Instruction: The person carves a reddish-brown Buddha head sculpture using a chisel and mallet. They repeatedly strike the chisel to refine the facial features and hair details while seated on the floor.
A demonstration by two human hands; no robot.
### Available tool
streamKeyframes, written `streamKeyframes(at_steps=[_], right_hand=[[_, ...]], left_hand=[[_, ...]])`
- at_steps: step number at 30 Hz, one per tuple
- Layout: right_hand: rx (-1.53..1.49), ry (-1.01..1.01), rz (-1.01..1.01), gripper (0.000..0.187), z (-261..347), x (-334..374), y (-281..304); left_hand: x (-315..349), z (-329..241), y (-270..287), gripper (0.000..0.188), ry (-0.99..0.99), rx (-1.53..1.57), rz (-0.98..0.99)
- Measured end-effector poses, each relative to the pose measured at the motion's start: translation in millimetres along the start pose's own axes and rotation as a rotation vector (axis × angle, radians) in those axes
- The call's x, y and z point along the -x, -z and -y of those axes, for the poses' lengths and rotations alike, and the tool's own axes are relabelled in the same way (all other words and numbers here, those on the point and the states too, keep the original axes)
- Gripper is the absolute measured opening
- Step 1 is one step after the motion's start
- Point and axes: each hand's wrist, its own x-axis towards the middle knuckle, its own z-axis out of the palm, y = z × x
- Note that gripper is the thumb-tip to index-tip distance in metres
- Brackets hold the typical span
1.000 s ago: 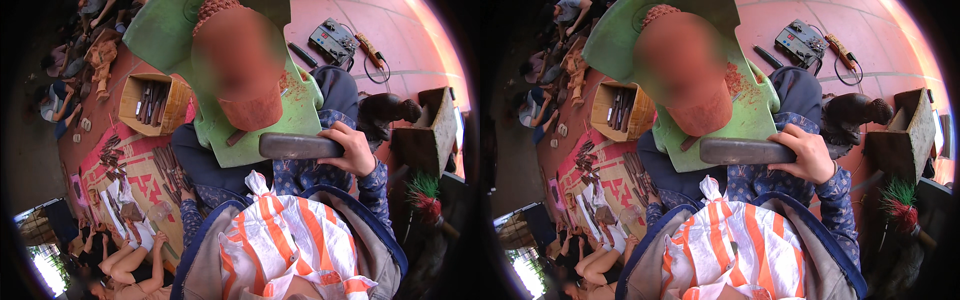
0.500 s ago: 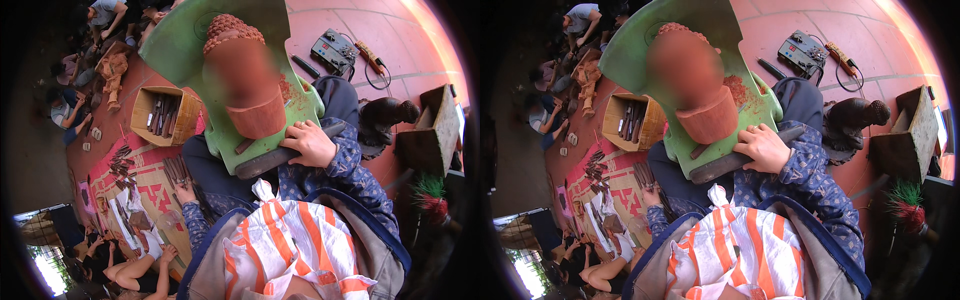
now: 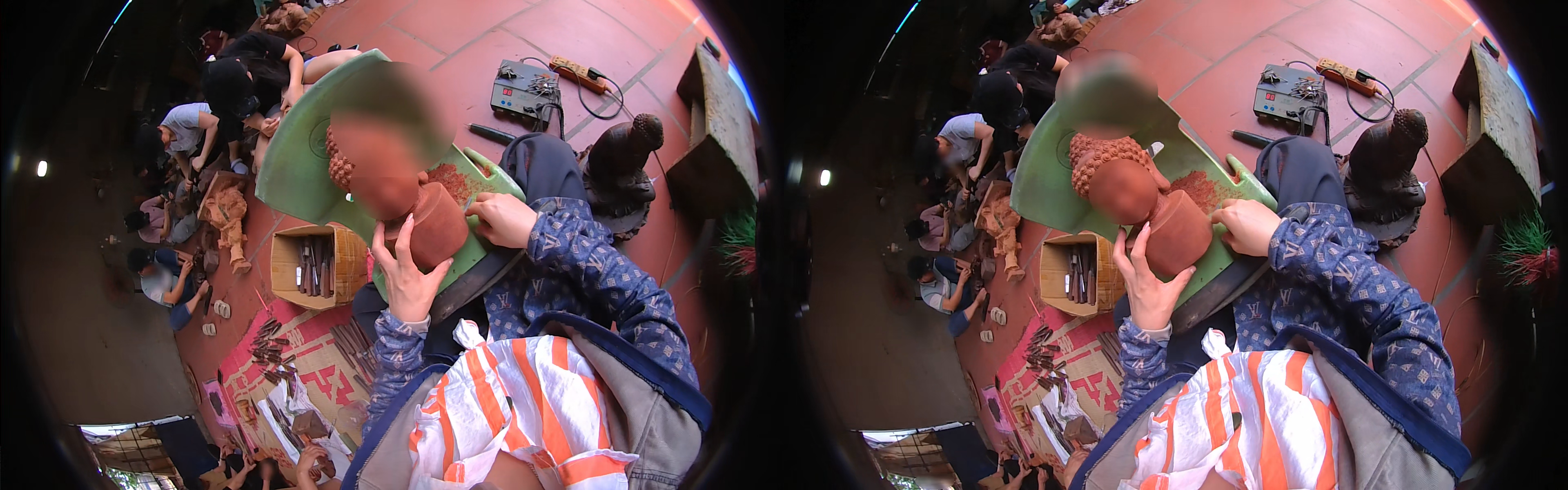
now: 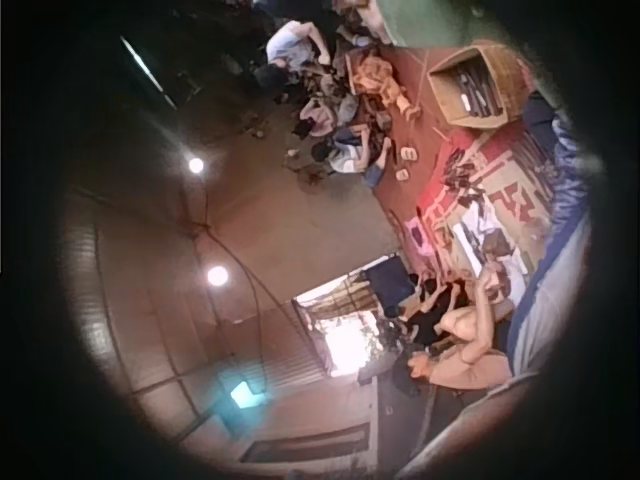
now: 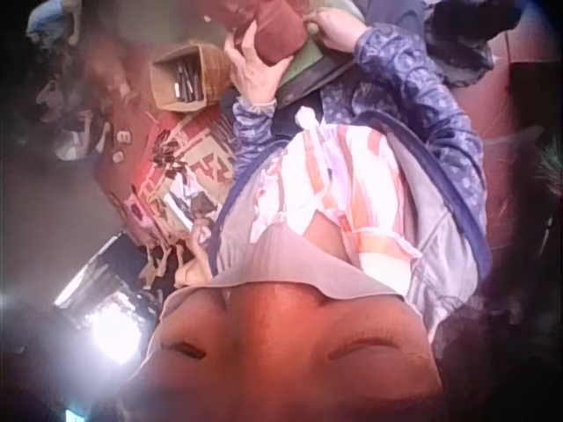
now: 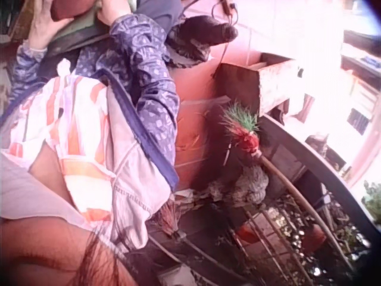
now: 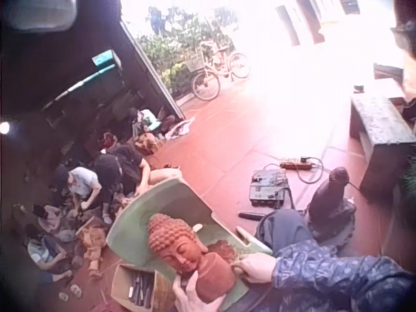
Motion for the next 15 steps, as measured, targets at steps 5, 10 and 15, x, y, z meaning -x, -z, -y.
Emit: streamKeyframes(at_steps=[5,10,15], right_hand=[[0.142,-0.032,0.086,0.036,-5,-20,7],[0.364,0.072,0.099,0.017,-25,-44,2],[0.305,0.201,0.002,0.012,-37,-53,7]], left_hand=[[0,5,-15,0.095,-0.013,-0.043,-0.069],[1,12,-14,0.095,-0.018,-0.008,-0.052],[1,14,-12,0.096,-0.033,0.008,-0.057]])
